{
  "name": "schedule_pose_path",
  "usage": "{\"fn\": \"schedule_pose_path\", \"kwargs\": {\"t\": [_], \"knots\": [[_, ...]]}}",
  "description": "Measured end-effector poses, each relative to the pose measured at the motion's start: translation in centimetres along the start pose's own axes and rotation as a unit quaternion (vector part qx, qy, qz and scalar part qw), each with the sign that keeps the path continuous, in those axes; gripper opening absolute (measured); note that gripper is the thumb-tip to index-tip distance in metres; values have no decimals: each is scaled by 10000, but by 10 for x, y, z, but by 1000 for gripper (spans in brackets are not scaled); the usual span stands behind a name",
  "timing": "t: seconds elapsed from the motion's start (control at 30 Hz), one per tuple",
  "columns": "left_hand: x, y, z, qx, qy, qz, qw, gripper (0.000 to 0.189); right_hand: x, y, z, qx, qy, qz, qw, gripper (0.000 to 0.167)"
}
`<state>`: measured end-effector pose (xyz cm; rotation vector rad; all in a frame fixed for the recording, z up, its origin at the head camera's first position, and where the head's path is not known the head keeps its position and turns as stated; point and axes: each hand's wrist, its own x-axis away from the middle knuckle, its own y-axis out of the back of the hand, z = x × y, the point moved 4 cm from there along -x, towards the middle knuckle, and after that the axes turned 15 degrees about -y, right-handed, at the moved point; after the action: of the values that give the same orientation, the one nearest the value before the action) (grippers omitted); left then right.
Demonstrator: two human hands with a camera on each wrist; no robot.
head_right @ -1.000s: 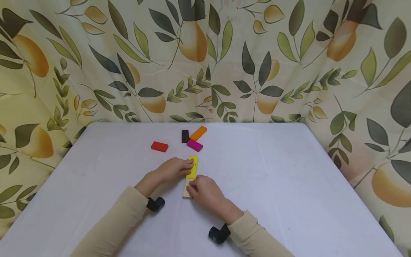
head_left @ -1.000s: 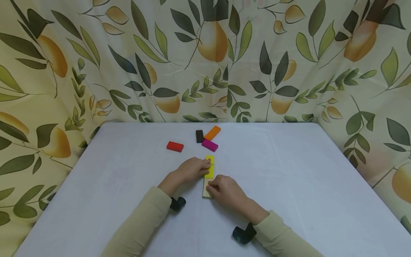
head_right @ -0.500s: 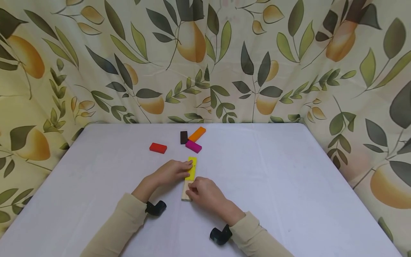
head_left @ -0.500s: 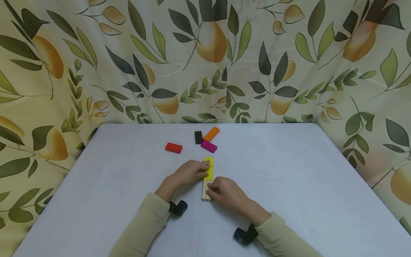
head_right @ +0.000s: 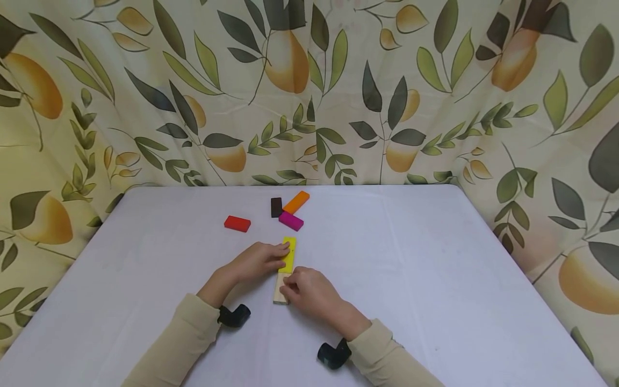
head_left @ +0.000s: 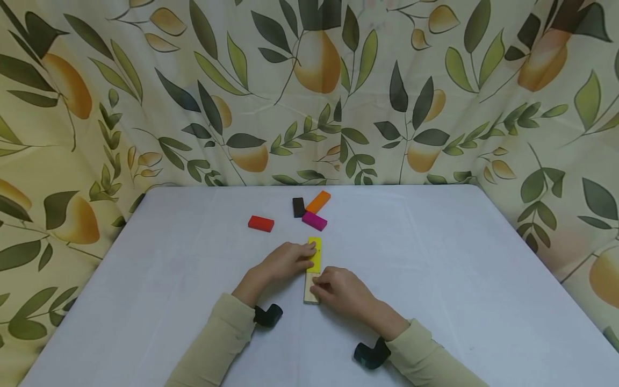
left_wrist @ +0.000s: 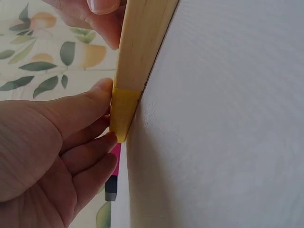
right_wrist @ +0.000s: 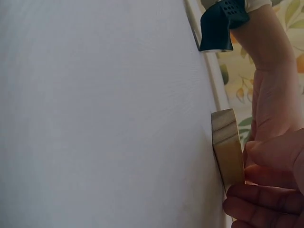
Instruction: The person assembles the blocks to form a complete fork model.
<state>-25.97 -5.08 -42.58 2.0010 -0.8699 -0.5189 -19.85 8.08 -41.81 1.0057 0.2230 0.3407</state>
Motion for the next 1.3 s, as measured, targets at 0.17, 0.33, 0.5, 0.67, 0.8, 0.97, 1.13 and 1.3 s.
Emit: {"fn": "schedule_pose_path", "kwargs": {"t": [0.17, 0.33, 0.5, 0.67, 0.8, 0.97, 1.13, 1.3], "knots": [[2, 0, 1, 38, -49, -32, 10000, 47, -3, -1, 0, 157, 191, 105, 9996, 22], [4, 0, 2, 81, -77, -28, 9999, 48, -5, 1, 1, 331, 406, 198, 9984, 23], [5, 0, 3, 149, -80, -58, 9998, 48, -9, 6, 3, 483, 537, 112, 9973, 20], [3, -2, 5, 214, -91, -102, 9997, 48, -17, 16, 5, 533, 453, -26, 9975, 17], [1, -3, 6, 231, -71, -128, 9996, 48, -22, 21, 5, 411, 331, -20, 9986, 18], [2, -1, 5, 251, -44, -108, 9996, 49, -19, 16, 7, 355, 826, 575, 9943, 30], [3, 1, 2, 153, -178, -126, 9996, 48, -12, 9, 6, 544, 1024, 845, 9896, 44], [3, 2, 1, 89, -231, -138, 9996, 47, -9, 8, 6, 586, 1034, 776, 9899, 46]]}}
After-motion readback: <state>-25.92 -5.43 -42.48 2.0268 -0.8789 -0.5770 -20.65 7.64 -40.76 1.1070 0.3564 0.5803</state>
